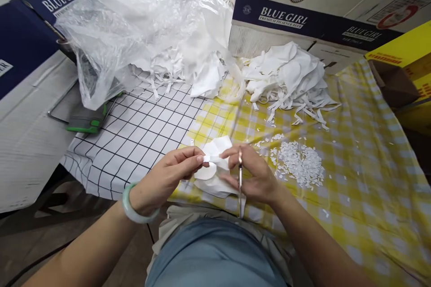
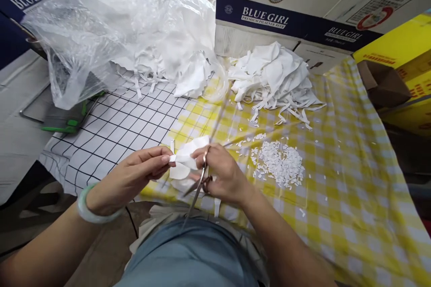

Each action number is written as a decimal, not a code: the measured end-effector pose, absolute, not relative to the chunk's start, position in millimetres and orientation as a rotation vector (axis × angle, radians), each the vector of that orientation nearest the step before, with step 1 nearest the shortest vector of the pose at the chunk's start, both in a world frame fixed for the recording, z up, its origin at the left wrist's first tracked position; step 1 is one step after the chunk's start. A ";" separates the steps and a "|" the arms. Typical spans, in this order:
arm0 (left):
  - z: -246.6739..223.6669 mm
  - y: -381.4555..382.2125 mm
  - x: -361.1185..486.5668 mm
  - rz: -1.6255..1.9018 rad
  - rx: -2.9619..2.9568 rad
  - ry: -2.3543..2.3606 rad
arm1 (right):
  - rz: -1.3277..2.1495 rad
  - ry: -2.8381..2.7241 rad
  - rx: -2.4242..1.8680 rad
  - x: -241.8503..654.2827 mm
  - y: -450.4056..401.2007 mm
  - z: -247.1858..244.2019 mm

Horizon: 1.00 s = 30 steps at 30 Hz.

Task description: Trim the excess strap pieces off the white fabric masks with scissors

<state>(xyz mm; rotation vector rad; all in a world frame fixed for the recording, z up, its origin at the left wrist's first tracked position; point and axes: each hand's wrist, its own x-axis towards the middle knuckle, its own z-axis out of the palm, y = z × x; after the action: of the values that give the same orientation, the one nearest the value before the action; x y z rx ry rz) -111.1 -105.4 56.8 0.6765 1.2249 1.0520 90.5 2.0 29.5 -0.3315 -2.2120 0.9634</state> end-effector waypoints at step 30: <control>41.4 -91.9 -54.0 1.511 1.069 1.193 | 1.124 -2.019 -0.921 106.8 -45.4 16.8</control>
<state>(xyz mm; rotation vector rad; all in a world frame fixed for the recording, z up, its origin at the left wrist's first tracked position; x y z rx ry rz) -54.0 -91.9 41.4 1.0690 1.1927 1.5106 106.8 -45.4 16.8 -0.9207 -2.0195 1.1244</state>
